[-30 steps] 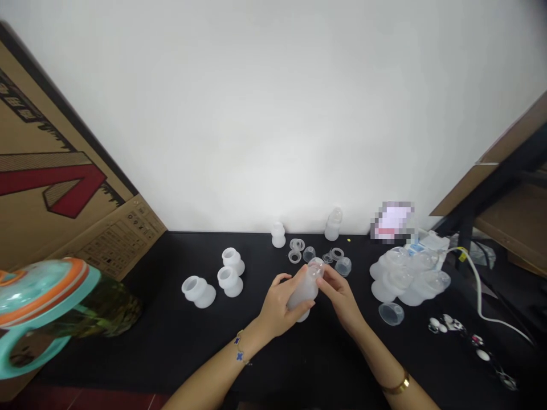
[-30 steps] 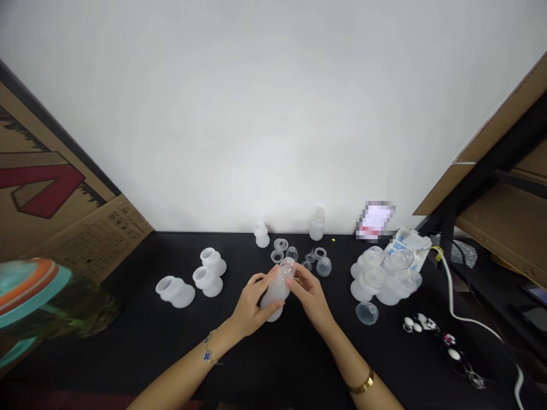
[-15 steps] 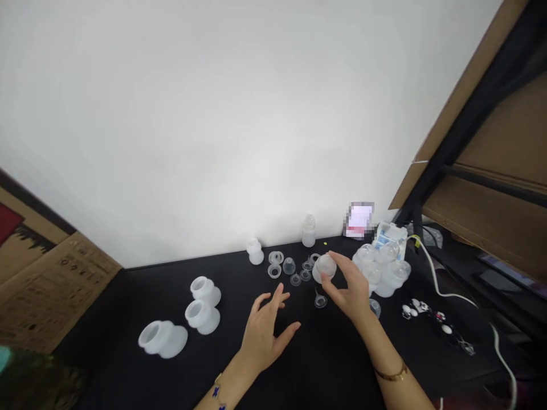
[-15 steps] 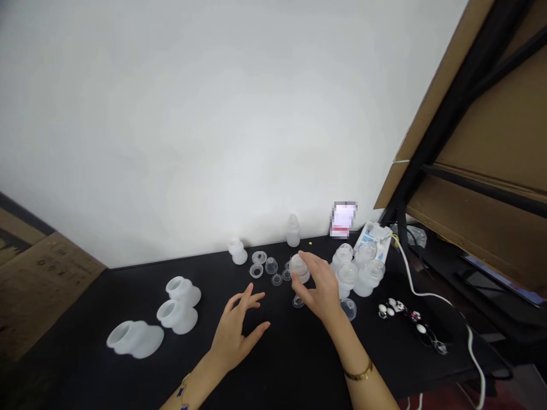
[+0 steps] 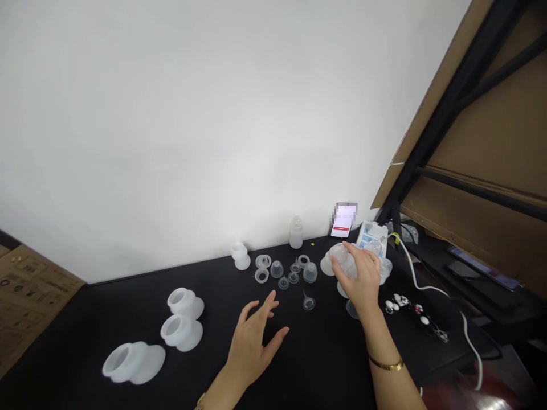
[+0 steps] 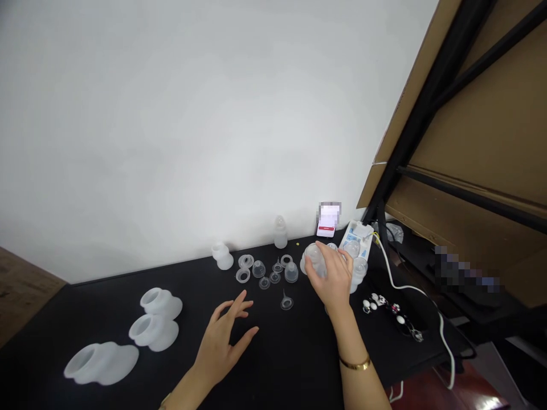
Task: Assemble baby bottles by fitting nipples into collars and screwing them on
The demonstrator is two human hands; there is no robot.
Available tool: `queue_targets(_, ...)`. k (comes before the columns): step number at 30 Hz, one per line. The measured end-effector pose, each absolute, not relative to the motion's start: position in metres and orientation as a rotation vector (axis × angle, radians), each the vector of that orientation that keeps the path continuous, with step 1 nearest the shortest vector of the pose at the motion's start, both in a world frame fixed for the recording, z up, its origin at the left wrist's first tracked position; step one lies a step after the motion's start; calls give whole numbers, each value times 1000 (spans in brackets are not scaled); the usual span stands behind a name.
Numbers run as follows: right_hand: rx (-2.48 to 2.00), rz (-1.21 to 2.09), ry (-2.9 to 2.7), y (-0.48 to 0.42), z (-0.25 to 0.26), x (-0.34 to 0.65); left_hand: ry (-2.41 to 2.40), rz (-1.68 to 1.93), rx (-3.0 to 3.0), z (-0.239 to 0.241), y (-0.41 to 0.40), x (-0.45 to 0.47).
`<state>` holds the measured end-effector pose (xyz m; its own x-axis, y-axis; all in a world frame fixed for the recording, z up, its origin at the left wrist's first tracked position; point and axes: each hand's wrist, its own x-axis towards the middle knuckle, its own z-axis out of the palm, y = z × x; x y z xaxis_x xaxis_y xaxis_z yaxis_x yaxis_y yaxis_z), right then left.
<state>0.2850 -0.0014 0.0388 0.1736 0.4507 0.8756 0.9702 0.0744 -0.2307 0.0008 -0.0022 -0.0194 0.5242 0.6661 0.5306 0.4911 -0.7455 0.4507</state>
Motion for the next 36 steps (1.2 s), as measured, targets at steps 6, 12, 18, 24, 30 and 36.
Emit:
queue_targets(6, -1680, -634, -1522, 4, 36, 283, 980, 1013, 2557, -20, -3, 3)
queue_targets(12, -1780, -637, -1513, 7, 29, 289, 937, 1035, 2643, -22, -2, 5)
queue_targets(18, -1816, -645, -1480, 8, 25, 292, 881, 1046, 2674, -26, -2, 7)
queue_targets(24, -1796, -658, -1469, 8, 26, 292, 880, 1049, 2683, -24, -3, 6)
queue_targets(30, -1755, -652, -1447, 6, 29, 291, 875, 1061, 2688, -23, -2, 7)
queue_targets(36, -1754, -678, -1459, 6, 30, 290, 874, 1058, 2679, -23, -3, 8)
